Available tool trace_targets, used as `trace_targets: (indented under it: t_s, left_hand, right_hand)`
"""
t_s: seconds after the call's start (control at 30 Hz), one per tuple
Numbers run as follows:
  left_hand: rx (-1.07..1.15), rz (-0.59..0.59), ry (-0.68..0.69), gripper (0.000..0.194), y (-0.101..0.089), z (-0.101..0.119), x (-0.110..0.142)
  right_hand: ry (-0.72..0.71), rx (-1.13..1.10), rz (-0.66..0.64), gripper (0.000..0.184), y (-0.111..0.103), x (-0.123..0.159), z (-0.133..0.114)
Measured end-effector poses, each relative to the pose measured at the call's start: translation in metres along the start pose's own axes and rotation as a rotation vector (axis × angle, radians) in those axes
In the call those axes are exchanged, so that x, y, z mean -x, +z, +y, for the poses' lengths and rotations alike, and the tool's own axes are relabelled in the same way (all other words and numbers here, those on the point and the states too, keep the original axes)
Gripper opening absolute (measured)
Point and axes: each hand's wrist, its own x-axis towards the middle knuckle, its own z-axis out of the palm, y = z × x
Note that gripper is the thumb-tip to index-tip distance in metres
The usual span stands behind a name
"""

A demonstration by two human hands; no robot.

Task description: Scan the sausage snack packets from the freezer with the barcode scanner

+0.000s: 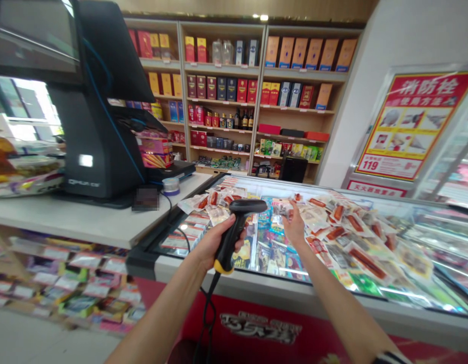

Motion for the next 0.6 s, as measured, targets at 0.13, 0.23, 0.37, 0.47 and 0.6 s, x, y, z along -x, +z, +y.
trace_targets:
  t_s: [0.13,0.23,0.37,0.47,0.6]
  left_hand:
    - [-0.02,-0.012,0.013,0.029,-0.002,0.002,0.0]
    - [-0.008,0.022,0.049,0.028,-0.009,0.007,0.002]
    - [0.01,0.093,0.085,0.028,-0.022,0.017,0.007]
    - [0.022,0.158,0.109,0.029,-0.031,0.025,0.014]
    - [0.041,0.196,0.141,0.029,-0.041,0.032,0.023]
  right_hand:
    - [0.012,-0.002,-0.007,0.056,0.005,0.0,0.002]
    - [0.006,-0.022,-0.012,0.057,0.011,0.0,0.002]
    - [0.034,-0.076,-0.025,0.057,0.022,-0.002,-0.007]
    - [0.109,-0.084,-0.055,0.055,0.038,-0.005,-0.02]
    - [0.195,-0.048,-0.142,0.051,0.073,-0.006,-0.043]
